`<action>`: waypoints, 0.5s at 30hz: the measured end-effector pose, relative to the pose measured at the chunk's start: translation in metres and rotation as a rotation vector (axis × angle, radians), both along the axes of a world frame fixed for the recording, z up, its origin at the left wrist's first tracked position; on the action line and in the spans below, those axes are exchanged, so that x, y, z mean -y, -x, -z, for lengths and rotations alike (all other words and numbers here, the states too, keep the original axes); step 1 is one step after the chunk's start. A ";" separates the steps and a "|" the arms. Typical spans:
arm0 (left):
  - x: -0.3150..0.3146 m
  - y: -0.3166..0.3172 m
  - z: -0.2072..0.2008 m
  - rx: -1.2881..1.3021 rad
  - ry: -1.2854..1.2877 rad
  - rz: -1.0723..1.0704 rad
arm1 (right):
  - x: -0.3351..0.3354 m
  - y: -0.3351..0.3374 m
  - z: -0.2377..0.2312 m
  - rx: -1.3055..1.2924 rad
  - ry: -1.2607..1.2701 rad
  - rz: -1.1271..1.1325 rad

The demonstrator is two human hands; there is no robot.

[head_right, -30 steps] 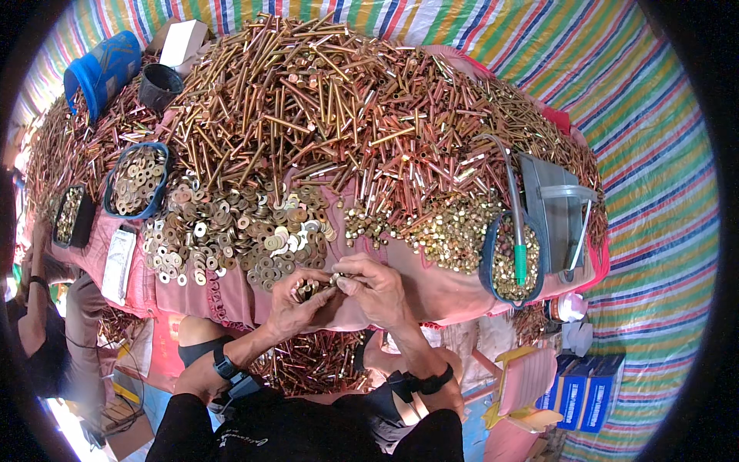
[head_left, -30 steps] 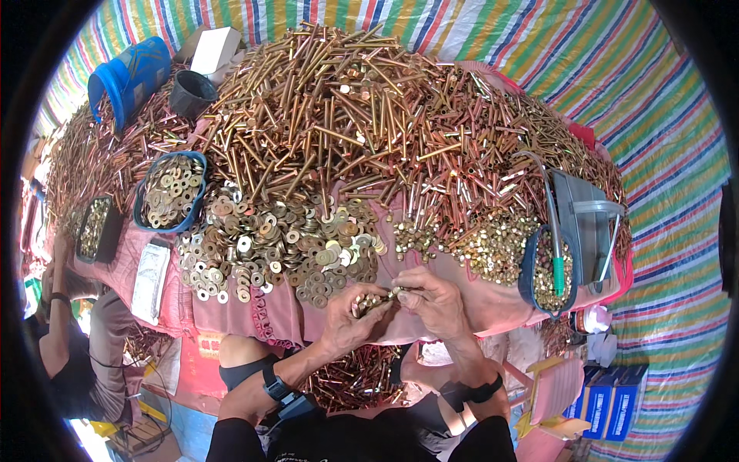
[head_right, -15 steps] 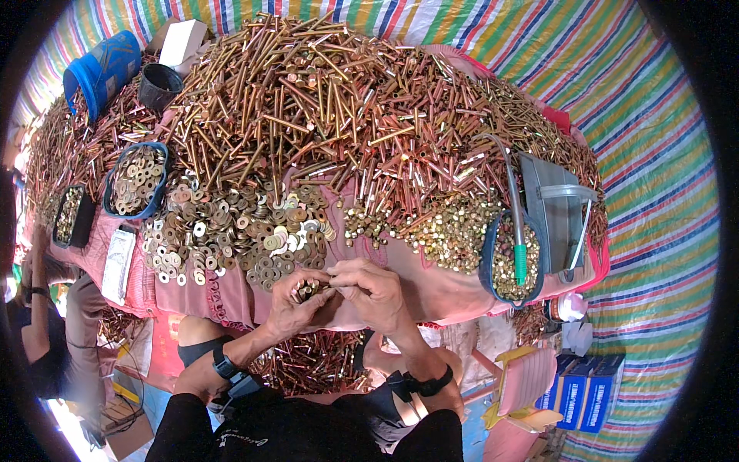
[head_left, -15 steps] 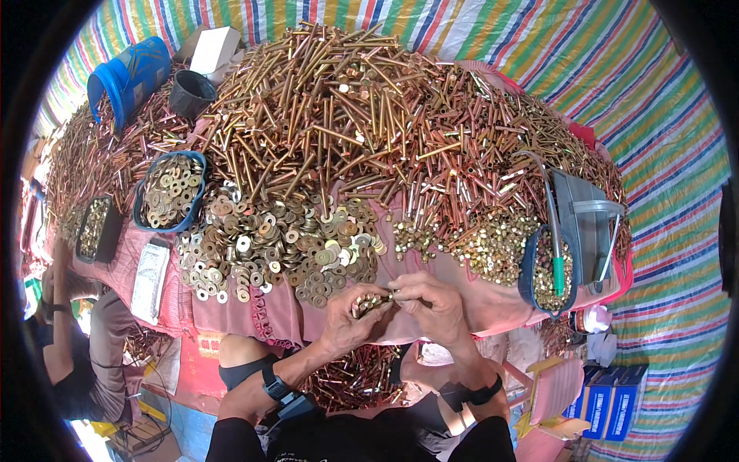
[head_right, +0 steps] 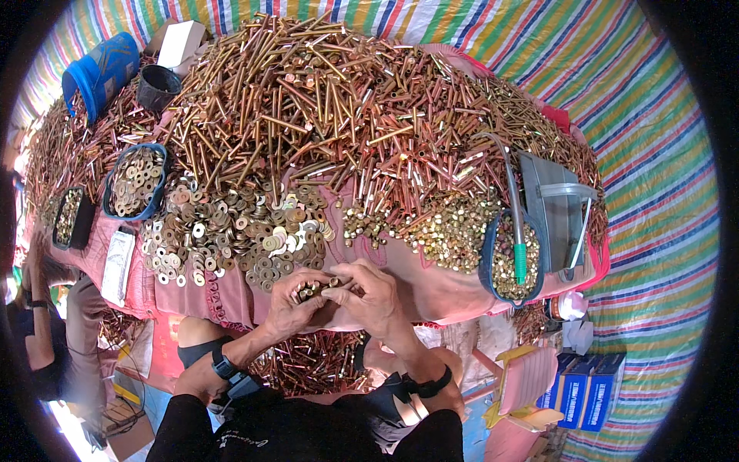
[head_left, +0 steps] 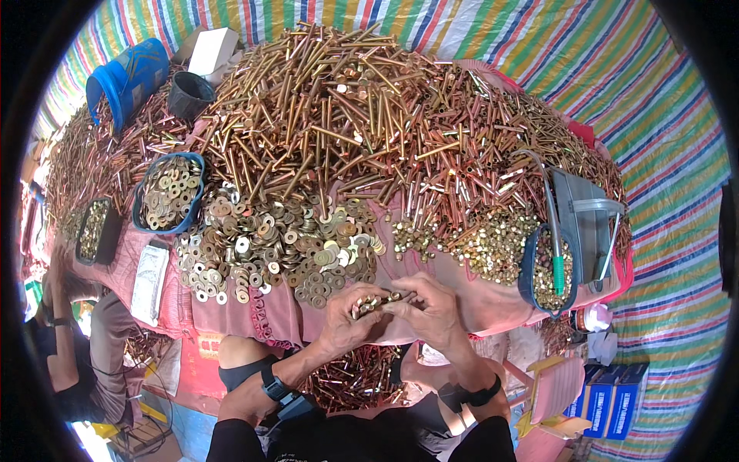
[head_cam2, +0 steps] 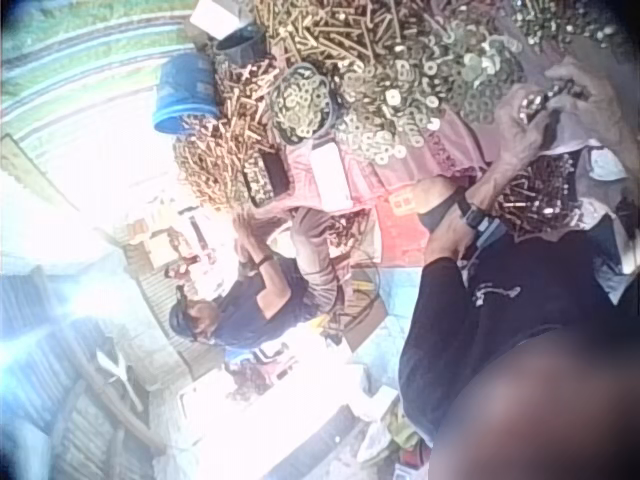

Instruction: The person sorts through a large pile of hardware components, picking up circular metal washers and placing them onto thin metal rods. They handle the items one at a time, sliding each washer down the length of the rod.

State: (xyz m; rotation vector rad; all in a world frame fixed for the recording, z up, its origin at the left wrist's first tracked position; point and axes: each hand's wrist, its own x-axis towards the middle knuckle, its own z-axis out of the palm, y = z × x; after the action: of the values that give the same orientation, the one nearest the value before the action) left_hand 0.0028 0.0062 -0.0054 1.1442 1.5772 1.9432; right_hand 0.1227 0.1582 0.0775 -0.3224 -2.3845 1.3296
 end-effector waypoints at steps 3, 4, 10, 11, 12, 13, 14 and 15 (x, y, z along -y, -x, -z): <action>0.000 0.000 0.000 0.013 0.024 0.019 | 0.001 0.001 0.000 0.008 -0.036 0.004; 0.001 -0.001 0.000 0.024 0.037 0.016 | 0.001 0.001 0.000 -0.020 -0.059 -0.003; 0.005 -0.005 -0.003 0.108 0.080 0.030 | 0.002 0.002 -0.003 -0.083 -0.259 -0.038; 0.005 -0.005 -0.004 0.128 0.067 0.041 | 0.002 0.002 -0.003 -0.088 -0.270 -0.035; 0.005 -0.005 -0.004 0.131 0.077 0.040 | 0.002 0.002 -0.001 -0.093 -0.281 -0.031; 0.004 -0.005 -0.004 0.132 0.065 0.040 | 0.003 0.002 0.000 -0.096 -0.292 -0.026; 0.004 -0.005 -0.004 0.134 0.055 0.040 | 0.003 0.003 0.003 -0.116 -0.286 -0.010; 0.004 -0.005 -0.004 0.147 0.057 0.050 | 0.003 0.005 0.007 -0.135 -0.280 0.006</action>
State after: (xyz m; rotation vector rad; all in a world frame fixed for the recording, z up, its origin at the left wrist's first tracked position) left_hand 0.0079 0.0018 -0.0012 0.9854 1.5026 1.8915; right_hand 0.1180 0.1549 0.0703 -0.1540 -2.4101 0.9633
